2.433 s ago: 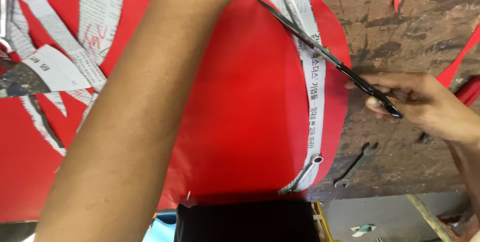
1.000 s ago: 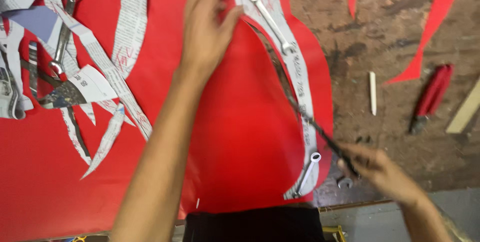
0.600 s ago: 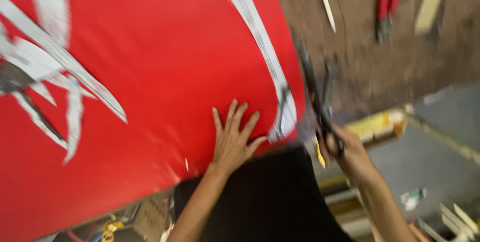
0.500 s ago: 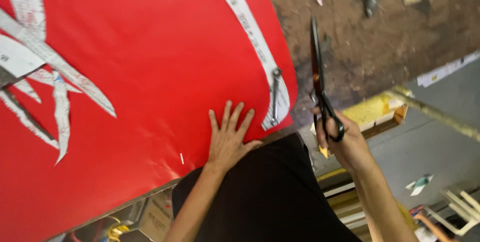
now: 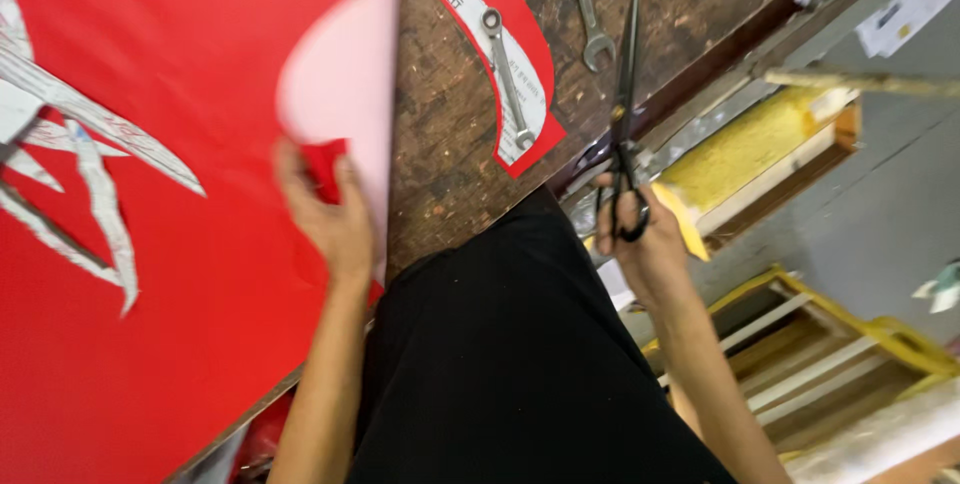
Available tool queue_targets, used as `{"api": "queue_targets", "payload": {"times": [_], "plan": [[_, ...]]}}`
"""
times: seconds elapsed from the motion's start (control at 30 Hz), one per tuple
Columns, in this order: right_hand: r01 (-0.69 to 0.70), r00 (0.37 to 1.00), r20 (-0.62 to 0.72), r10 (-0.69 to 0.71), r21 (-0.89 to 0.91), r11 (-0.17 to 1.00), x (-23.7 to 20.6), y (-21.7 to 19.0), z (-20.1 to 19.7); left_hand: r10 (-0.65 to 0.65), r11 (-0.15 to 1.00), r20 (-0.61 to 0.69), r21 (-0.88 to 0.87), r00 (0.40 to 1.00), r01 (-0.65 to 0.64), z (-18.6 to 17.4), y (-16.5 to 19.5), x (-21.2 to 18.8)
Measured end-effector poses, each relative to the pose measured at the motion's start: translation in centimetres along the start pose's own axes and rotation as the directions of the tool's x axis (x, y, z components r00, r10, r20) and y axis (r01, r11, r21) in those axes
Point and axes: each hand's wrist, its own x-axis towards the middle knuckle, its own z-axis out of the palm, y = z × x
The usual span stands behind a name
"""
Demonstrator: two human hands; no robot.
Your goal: The person marks a red fabric sheet with a white marker using a paper template and wrenches as weights. They then use scissors to cut the fabric along the template's edge, removing the excess material.
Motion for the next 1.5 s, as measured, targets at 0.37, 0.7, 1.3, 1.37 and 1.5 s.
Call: {"api": "queue_targets", "payload": {"times": [0.37,0.7,1.3,1.37,1.5], "plan": [[-0.122,0.993,0.048,0.112,0.309,0.943,-1.0,8.3,4.3,0.562,0.580,0.784,-0.145,0.265,-0.802,7.5,3.6,4.2],[0.038,0.994,-0.103,-0.020,0.182,0.982,-3.2,14.3,9.6,0.624,0.495,0.777,-0.308,0.086,-0.813,10.7,3.6,5.8],[0.145,0.962,-0.265,-0.060,0.314,0.938,-7.3,22.7,22.7,0.680,0.421,0.733,-0.356,0.030,-0.835,10.3,2.1,5.2],[0.143,0.961,-0.272,-0.050,0.333,0.932,-7.6,22.9,23.1,0.687,0.410,0.726,-0.358,0.026,-0.839,10.2,2.0,5.1],[0.135,0.958,-0.283,-0.037,0.336,0.932,-8.1,23.0,23.1,0.677,0.423,0.735,-0.355,0.031,-0.834,10.2,2.1,5.1]]}}
